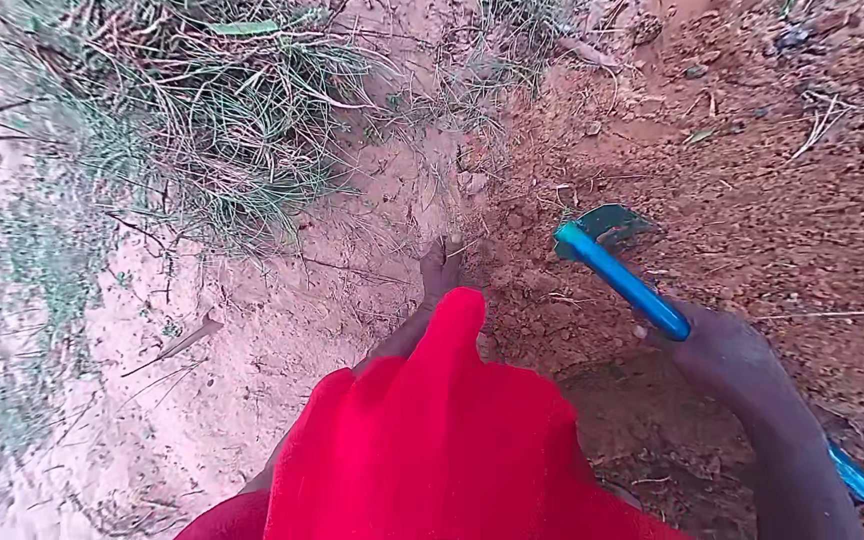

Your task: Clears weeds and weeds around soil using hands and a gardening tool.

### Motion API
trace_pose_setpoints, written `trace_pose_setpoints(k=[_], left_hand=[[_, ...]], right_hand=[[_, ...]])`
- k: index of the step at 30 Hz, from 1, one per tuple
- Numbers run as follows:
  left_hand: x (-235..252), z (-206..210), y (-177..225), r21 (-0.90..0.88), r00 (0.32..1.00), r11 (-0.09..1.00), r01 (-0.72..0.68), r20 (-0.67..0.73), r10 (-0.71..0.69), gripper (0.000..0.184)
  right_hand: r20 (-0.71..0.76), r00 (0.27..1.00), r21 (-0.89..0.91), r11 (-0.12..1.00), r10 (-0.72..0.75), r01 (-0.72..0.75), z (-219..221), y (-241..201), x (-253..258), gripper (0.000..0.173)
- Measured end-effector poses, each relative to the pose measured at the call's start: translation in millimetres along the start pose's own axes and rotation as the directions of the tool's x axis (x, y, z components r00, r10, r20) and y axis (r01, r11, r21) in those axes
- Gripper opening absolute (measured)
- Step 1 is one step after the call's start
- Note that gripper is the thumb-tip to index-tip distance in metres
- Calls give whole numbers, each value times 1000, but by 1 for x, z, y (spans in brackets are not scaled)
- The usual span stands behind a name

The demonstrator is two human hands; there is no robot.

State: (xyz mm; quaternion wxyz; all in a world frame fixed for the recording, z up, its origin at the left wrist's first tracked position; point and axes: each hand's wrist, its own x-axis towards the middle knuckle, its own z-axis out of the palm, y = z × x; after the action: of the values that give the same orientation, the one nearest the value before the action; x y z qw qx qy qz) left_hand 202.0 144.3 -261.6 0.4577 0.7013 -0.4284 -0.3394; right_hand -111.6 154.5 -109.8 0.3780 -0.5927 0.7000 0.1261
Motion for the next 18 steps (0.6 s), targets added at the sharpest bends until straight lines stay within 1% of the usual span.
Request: trace_pose_setpoints(k=[1, 2, 3, 5, 6, 7, 8, 9, 10, 11, 12, 14, 15, 16, 18], left_hand=[[20, -1, 21, 128, 997, 990, -66, 42, 61, 25], [43, -1, 39, 247, 992, 963, -107, 84, 89, 22], [67, 2, 53, 370, 990, 924, -100, 132, 54, 28], [106, 16, 70, 578, 965, 815, -36, 231, -121, 36], [119, 24, 73, 638, 943, 770, -26, 270, -192, 39], [127, 29, 76, 670, 920, 741, -41, 315, -234, 45], [131, 31, 77, 667, 898, 741, -78, 370, -238, 51], [134, 31, 74, 633, 875, 765, -118, 431, -222, 55], [136, 29, 69, 582, 852, 798, -157, 488, -188, 56], [140, 28, 65, 543, 839, 817, -194, 523, -149, 52], [143, 30, 63, 534, 837, 814, -226, 534, -118, 45], [141, 38, 61, 583, 846, 767, -269, 523, -100, 33], [138, 42, 63, 605, 839, 738, -300, 535, -97, 32], [135, 46, 62, 599, 825, 720, -350, 562, -66, 32], [130, 49, 60, 544, 783, 721, -429, 622, -3, 32]], right_hand=[[-4, 1000, -4, 1000, 2, -2, 0, -4, 0, 32], [-11, 1000, -10, 1000, 1, -1, 0, -7, 0, 32], [-13, 1000, -19, 1000, 2, -3, 0, -9, 0, 32], [-11, 1000, -34, 999, 12, -13, -1, -11, -1, 32], [-17, 1000, -36, 999, 7, -7, -1, -10, -1, 32], [-19, 1000, -34, 999, 2, -3, -1, -9, -1, 33], [-24, 1000, -25, 1000, -2, 1, 0, -8, -1, 33], [-28, 1000, -15, 1000, -5, 5, 2, -5, -1, 33], [-26, 1000, -6, 1000, -6, 6, 3, -3, -1, 33], [-20, 1000, -1, 1000, -5, 5, 3, -2, 0, 33], [-10, 1000, 1, 1000, 3, -3, 2, -2, 1, 33], [2, 1000, 6, 1000, 17, -17, 3, 0, 2, 32], [6, 1000, 6, 1000, 22, -22, 3, 0, 2, 32], [4, 1000, 3, 1000, 24, -24, 2, -2, 3, 32], [-10, 1000, -2, 1000, 23, -23, 2, -5, 2, 30]])
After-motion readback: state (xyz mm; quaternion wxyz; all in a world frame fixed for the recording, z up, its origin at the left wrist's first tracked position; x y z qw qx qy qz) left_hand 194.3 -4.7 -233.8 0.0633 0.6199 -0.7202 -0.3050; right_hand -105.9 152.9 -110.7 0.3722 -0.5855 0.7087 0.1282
